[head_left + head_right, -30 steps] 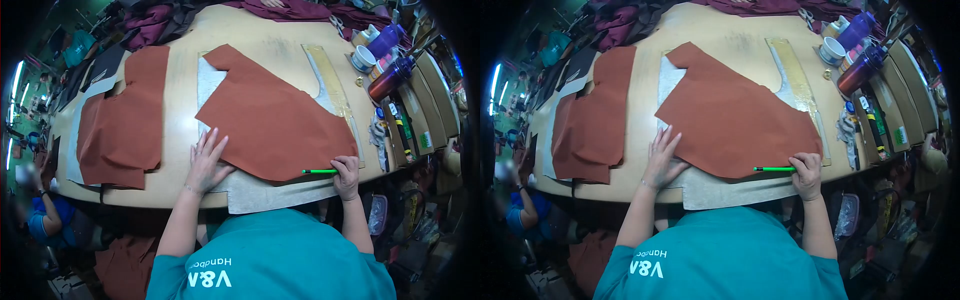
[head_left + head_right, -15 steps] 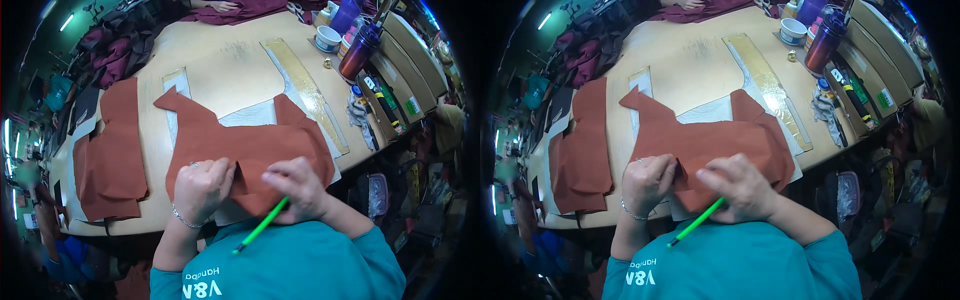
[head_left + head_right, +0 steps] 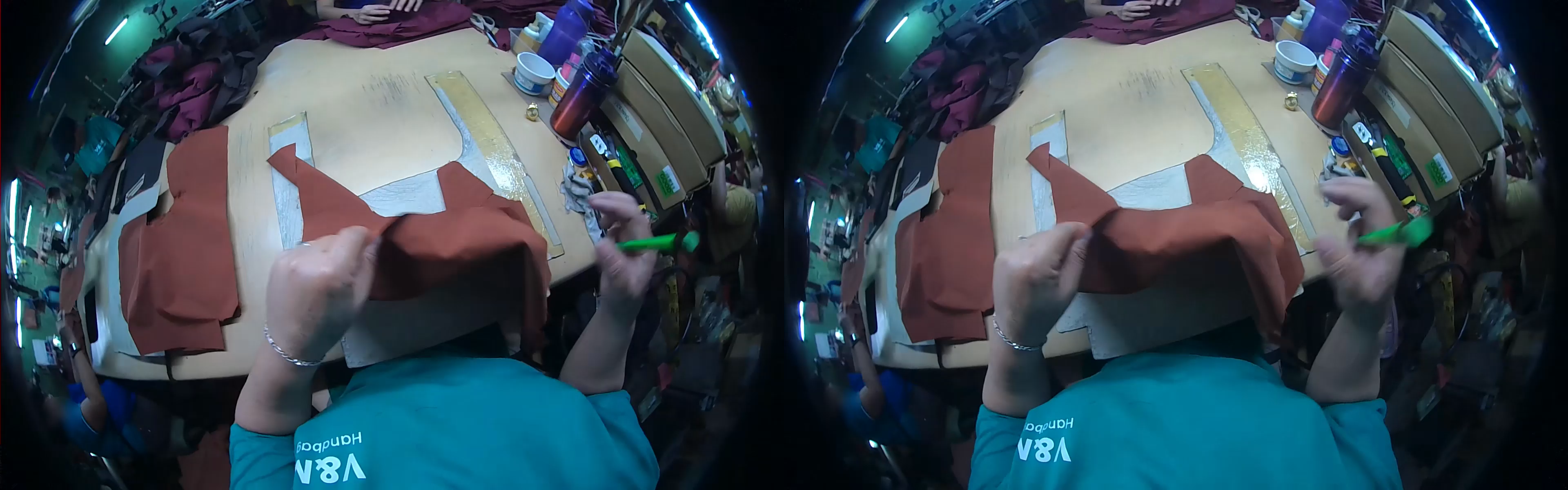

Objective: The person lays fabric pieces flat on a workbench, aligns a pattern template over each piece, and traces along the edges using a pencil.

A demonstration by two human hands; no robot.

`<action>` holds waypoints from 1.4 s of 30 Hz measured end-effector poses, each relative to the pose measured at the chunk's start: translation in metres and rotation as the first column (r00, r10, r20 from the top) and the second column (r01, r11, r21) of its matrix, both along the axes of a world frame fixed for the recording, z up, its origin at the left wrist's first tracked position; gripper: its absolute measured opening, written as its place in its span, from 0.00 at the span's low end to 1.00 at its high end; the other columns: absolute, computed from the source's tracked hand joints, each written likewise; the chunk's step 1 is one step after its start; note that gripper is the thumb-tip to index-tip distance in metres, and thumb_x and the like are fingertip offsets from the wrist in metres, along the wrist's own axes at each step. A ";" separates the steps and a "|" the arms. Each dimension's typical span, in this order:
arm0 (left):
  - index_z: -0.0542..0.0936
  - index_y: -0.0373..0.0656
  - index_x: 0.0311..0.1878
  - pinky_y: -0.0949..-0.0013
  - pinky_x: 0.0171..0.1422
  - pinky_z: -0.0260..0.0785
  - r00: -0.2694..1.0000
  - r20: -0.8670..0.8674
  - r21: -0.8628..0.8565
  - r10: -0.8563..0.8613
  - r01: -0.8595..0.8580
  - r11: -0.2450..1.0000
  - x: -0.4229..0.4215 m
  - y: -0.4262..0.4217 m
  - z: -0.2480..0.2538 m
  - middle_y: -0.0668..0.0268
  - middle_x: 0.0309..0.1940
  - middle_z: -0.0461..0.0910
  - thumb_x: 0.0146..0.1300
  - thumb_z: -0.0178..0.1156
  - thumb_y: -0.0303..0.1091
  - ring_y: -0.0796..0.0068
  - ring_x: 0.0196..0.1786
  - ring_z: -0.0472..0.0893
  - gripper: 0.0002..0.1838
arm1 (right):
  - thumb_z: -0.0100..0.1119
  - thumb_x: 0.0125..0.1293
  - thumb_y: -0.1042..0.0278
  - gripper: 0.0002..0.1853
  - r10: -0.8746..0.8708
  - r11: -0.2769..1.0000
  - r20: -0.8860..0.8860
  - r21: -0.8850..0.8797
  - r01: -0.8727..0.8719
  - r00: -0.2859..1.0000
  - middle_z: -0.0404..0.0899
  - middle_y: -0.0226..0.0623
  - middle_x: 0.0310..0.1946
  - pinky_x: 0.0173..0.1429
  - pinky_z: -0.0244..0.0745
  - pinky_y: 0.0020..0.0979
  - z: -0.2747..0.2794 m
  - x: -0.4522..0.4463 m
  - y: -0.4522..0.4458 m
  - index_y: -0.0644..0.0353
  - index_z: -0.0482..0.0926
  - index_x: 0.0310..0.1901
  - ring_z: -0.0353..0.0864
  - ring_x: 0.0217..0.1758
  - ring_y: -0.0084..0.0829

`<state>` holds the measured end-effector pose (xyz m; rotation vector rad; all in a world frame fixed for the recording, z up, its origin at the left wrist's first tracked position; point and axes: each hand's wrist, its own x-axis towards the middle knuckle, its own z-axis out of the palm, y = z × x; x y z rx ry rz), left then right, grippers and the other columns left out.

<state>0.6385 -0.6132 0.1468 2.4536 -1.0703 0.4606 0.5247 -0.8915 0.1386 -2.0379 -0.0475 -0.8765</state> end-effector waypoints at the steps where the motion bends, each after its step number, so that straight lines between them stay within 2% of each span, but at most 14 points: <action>1: 0.77 0.41 0.30 0.67 0.24 0.65 0.998 0.010 0.021 -0.063 0.063 0.998 -0.004 -0.002 0.000 0.62 0.17 0.75 0.54 0.59 0.31 0.64 0.21 0.76 0.05 | 0.64 0.44 0.58 0.25 0.065 0.993 -0.029 -0.093 -0.067 0.997 0.73 0.38 0.39 0.42 0.61 0.27 0.001 0.003 0.011 0.65 0.74 0.42 0.67 0.40 0.26; 3: 0.77 0.42 0.32 0.68 0.23 0.64 0.980 0.030 0.068 -0.195 0.193 0.979 -0.014 -0.011 0.001 0.64 0.17 0.74 0.52 0.61 0.31 0.67 0.20 0.76 0.06 | 0.71 0.39 0.55 0.29 0.099 0.911 -0.141 -0.385 -0.147 0.985 0.74 0.42 0.41 0.51 0.64 0.37 0.009 0.010 0.045 0.62 0.75 0.43 0.71 0.47 0.39; 6: 0.75 0.42 0.32 0.74 0.20 0.59 0.935 0.147 0.165 -0.324 0.300 0.940 -0.022 -0.010 -0.003 0.72 0.14 0.66 0.44 0.56 0.31 0.79 0.18 0.72 0.10 | 0.67 0.38 0.69 0.21 0.122 0.807 -0.261 -0.536 -0.249 0.958 0.73 0.37 0.38 0.43 0.67 0.34 -0.007 0.012 0.068 0.59 0.75 0.39 0.69 0.38 0.37; 13: 0.78 0.43 0.36 0.76 0.22 0.54 0.917 0.238 0.120 -0.319 0.298 0.947 -0.024 0.031 -0.019 0.76 0.14 0.65 0.43 0.57 0.29 0.83 0.16 0.68 0.12 | 0.64 0.36 0.75 0.19 0.077 0.795 -0.528 -0.479 -0.372 0.846 0.72 0.35 0.35 0.40 0.68 0.33 -0.020 -0.021 0.046 0.61 0.75 0.36 0.68 0.36 0.36; 18: 0.79 0.44 0.34 0.76 0.22 0.50 0.912 0.206 0.104 -0.355 0.341 0.934 -0.028 0.035 -0.011 0.75 0.13 0.63 0.42 0.58 0.28 0.84 0.16 0.67 0.12 | 0.59 0.31 0.80 0.16 0.221 0.840 -0.502 -0.339 -0.424 0.837 0.69 0.35 0.29 0.43 0.67 0.34 -0.024 -0.026 0.052 0.61 0.69 0.28 0.68 0.37 0.39; 23: 0.81 0.45 0.33 0.77 0.22 0.50 0.925 0.168 0.084 -0.341 0.332 0.940 -0.037 0.057 0.002 0.76 0.11 0.60 0.35 0.59 0.28 0.83 0.15 0.65 0.15 | 0.57 0.31 0.82 0.13 0.073 0.823 -0.550 -0.438 -0.362 0.832 0.69 0.37 0.25 0.34 0.64 0.33 -0.027 -0.037 0.036 0.60 0.69 0.24 0.68 0.33 0.40; 31: 0.80 0.50 0.27 0.72 0.21 0.53 0.973 0.069 -0.144 -0.222 0.230 0.962 -0.047 0.094 0.035 0.74 0.11 0.61 0.32 0.61 0.30 0.78 0.13 0.63 0.12 | 0.67 0.36 0.72 0.11 0.362 0.680 -0.688 -0.267 -0.683 0.629 0.70 0.35 0.20 0.28 0.66 0.34 0.038 -0.019 -0.015 0.57 0.74 0.24 0.72 0.27 0.38; 32: 0.79 0.50 0.26 0.69 0.21 0.59 0.953 0.276 0.115 -0.125 0.096 0.989 -0.035 0.092 0.038 0.70 0.12 0.66 0.33 0.62 0.28 0.74 0.14 0.67 0.11 | 0.65 0.37 0.73 0.11 0.341 0.673 -0.685 -0.301 -0.675 0.644 0.72 0.36 0.21 0.30 0.67 0.33 0.041 -0.002 -0.016 0.58 0.75 0.26 0.74 0.28 0.39; 33: 0.78 0.50 0.26 0.68 0.24 0.66 0.943 0.069 0.122 -0.325 0.315 0.941 0.006 0.096 0.035 0.66 0.15 0.72 0.33 0.61 0.25 0.68 0.19 0.73 0.11 | 0.64 0.38 0.74 0.11 0.320 0.666 -0.681 -0.334 -0.667 0.659 0.74 0.37 0.22 0.32 0.69 0.33 0.040 0.021 -0.019 0.58 0.77 0.28 0.76 0.30 0.39; 35: 0.78 0.44 0.28 0.71 0.30 0.70 0.948 -0.187 0.000 -0.259 0.264 0.965 0.079 0.081 0.028 0.62 0.19 0.76 0.39 0.54 0.18 0.66 0.22 0.77 0.11 | 0.58 0.43 0.76 0.09 0.126 0.703 -0.693 -0.443 -0.557 0.710 0.76 0.40 0.23 0.34 0.70 0.32 0.028 0.104 -0.035 0.61 0.77 0.31 0.78 0.29 0.35; 36: 0.77 0.40 0.30 0.70 0.32 0.70 0.974 -0.121 0.075 -0.189 0.199 0.977 0.129 0.083 0.030 0.60 0.22 0.77 0.42 0.50 0.16 0.67 0.25 0.78 0.12 | 0.57 0.40 0.77 0.07 0.147 0.821 -0.660 -0.334 -0.463 0.737 0.72 0.44 0.21 0.32 0.67 0.32 0.035 0.146 -0.031 0.64 0.72 0.25 0.73 0.26 0.39; 38: 0.77 0.37 0.32 0.71 0.42 0.70 0.989 0.098 0.017 -0.110 0.109 0.994 0.208 0.081 0.056 0.56 0.30 0.78 0.45 0.47 0.16 0.65 0.36 0.79 0.12 | 0.52 0.39 0.77 0.11 0.102 0.781 -0.200 -0.590 -0.203 0.974 0.73 0.49 0.24 0.36 0.69 0.35 0.046 0.226 -0.038 0.65 0.73 0.30 0.74 0.29 0.45; 41: 0.78 0.38 0.41 0.66 0.52 0.69 0.816 0.569 -0.054 0.105 -0.090 0.994 0.259 0.098 0.133 0.56 0.40 0.79 0.48 0.45 0.19 0.59 0.45 0.78 0.17 | 0.54 0.45 0.77 0.11 0.032 0.717 0.371 -0.656 0.237 0.928 0.75 0.45 0.26 0.40 0.70 0.34 0.105 0.268 -0.025 0.65 0.75 0.33 0.75 0.34 0.44; 42: 0.78 0.40 0.42 0.67 0.51 0.69 0.827 0.427 -0.217 0.365 -0.298 0.929 0.288 0.115 0.155 0.55 0.40 0.78 0.50 0.43 0.23 0.60 0.44 0.78 0.18 | 0.53 0.50 0.76 0.06 0.011 0.778 0.338 -0.594 0.205 0.941 0.75 0.48 0.26 0.40 0.71 0.35 0.129 0.258 -0.007 0.65 0.75 0.32 0.76 0.33 0.43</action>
